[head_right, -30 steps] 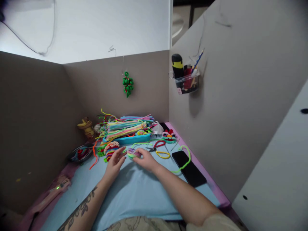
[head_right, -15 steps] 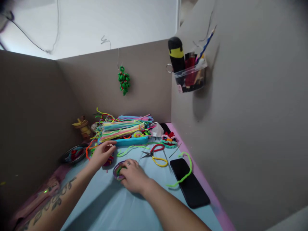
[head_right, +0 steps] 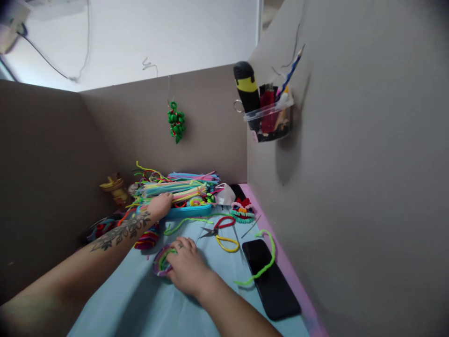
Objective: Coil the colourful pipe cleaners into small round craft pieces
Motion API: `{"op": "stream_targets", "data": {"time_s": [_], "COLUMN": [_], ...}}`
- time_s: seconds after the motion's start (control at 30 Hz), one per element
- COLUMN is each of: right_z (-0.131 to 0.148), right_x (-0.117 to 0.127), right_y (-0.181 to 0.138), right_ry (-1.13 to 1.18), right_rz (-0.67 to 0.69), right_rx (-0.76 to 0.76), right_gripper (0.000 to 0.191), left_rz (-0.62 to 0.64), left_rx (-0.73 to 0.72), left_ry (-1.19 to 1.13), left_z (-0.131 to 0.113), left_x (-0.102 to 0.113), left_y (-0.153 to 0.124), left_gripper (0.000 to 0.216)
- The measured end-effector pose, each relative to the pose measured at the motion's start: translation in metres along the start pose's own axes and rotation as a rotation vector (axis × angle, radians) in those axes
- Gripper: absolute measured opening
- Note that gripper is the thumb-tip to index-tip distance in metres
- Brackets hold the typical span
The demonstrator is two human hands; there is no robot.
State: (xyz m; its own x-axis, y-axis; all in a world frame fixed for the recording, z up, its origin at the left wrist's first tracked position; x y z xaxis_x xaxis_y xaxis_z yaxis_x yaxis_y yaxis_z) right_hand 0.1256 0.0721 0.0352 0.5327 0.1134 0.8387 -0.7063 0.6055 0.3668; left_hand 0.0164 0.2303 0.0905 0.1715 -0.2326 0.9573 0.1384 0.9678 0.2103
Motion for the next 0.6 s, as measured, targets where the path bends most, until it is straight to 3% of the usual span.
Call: {"op": "stream_targets", "data": {"time_s": [0.13, 0.23, 0.37, 0.5, 0.6], "right_z": [0.001, 0.002, 0.005, 0.005, 0.004], "right_x": [-0.005, -0.012, -0.018, -0.022, -0.022], "right_y": [0.000, 0.000, -0.001, -0.001, -0.001], "right_ry": [-0.013, -0.019, -0.033, -0.023, -0.013], "right_rz": [0.005, 0.014, 0.026, 0.047, 0.046], "right_rx": [0.017, 0.029, 0.042, 0.039, 0.025], "right_gripper": [0.024, 0.023, 0.025, 0.025, 0.025], "left_rz": [-0.023, -0.041, 0.173, 0.182, 0.189], "left_rx": [-0.001, -0.080, -0.138, -0.144, -0.202], "left_ry": [0.005, -0.036, -0.153, -0.182, -0.229], "left_z": [0.004, -0.008, -0.039, -0.057, -0.066], "left_x": [0.013, 0.013, -0.031, -0.058, -0.062], "left_y": [-0.005, -0.016, -0.040, -0.054, -0.054], "left_gripper": [0.025, 0.026, 0.024, 0.022, 0.024]}}
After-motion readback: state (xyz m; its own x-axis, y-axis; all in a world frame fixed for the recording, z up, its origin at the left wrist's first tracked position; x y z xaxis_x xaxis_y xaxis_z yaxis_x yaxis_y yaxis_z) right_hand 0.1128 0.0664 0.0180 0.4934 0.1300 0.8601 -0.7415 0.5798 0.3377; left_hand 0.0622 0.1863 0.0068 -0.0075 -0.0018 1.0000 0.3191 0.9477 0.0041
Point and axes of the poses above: each hand's wrist, its own y-axis towards the middle knuckle, its own x-axis out of the back of the hand, z = x × y, the point moved 9 cm from there along y, towards the middle knuckle, and after that the axes turned 3 degrees about -y, right-handed, at the moved point
